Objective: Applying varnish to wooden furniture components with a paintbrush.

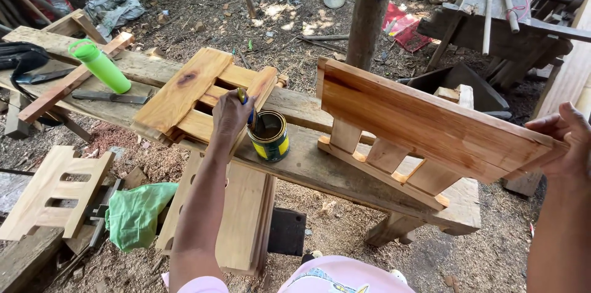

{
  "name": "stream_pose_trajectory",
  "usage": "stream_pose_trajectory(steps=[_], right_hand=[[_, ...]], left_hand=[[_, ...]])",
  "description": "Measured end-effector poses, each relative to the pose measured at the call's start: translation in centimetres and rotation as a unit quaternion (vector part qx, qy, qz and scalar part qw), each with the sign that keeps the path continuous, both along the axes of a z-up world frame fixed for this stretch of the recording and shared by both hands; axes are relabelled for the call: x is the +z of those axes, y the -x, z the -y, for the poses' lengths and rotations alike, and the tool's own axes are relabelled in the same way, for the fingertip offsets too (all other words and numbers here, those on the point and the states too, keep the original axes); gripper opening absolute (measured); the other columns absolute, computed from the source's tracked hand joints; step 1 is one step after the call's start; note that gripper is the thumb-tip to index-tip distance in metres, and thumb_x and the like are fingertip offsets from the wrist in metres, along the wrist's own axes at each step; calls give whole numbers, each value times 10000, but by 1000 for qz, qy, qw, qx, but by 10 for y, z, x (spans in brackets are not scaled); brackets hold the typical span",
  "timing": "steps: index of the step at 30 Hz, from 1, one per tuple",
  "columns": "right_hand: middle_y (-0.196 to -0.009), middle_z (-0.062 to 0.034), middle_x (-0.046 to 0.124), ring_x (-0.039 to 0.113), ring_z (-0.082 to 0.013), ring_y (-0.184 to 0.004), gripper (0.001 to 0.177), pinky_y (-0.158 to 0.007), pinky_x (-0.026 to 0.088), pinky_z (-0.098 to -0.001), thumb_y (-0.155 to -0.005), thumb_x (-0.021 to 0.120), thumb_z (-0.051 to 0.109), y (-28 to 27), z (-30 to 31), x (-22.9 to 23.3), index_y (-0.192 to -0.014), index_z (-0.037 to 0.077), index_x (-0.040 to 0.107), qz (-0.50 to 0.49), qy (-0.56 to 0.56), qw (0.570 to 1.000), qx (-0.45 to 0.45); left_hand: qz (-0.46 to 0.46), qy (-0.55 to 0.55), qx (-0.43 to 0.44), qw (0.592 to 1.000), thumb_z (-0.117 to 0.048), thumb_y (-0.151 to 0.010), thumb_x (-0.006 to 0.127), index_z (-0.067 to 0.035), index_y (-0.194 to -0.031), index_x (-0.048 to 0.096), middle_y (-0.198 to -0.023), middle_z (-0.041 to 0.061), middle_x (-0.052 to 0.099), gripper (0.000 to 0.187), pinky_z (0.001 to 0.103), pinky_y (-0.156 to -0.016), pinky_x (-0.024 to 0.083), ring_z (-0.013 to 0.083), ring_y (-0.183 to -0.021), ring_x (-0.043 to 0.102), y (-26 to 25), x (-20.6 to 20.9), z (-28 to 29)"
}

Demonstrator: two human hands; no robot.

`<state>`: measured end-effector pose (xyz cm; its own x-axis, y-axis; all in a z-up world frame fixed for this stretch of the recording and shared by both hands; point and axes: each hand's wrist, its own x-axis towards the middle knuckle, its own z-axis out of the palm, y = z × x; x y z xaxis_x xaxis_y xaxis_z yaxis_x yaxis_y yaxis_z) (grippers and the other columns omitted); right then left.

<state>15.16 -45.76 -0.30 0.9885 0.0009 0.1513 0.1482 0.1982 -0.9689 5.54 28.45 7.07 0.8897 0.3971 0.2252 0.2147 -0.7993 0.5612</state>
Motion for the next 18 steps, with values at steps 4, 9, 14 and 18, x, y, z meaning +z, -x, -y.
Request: stream_pose_trajectory(steps=[4, 9, 14, 18], right_hand=[[-870, -166, 702, 713, -242, -770, 554, -821, 610, -392, -1146, 503, 459, 2, -9, 7, -952, -20, 703, -11, -2, 1000, -16], [-885, -176, 702, 712, -244, -789, 552, -845, 605, -383, -1163, 504, 448, 2, -11, 8, -953, -24, 697, -8, -4, 1000, -21], [-902, -188, 703, 710, -247, -802, 536, -860, 599, -363, -1150, 508, 423, 7, -16, 13, -956, -40, 696, -24, -17, 999, -33], [-902, -189, 703, 705, -242, -799, 539, -861, 591, -361, -1142, 525, 431, 11, -21, 19, -958, -45, 696, -29, -21, 999, -35]], left_hand=[[7, -50, -13, 999, -369, -944, 713, -98, -874, 731, -823, 169, 739, 280, 480, -712, 573, 360, -817, 726, -1, 1, 2], [7, -55, -16, 998, -346, -941, 733, -90, -860, 702, -819, 188, 728, 271, 490, -706, 572, 386, -826, 716, 1, 9, 7], [20, -60, -25, 998, -328, -928, 733, -96, -852, 692, -813, 188, 725, 247, 487, -696, 575, 386, -820, 719, 4, 11, 9], [28, -67, -27, 997, -329, -945, 738, -72, -831, 676, -798, 197, 718, 288, 492, -669, 570, 400, -803, 706, 7, 12, 11]])
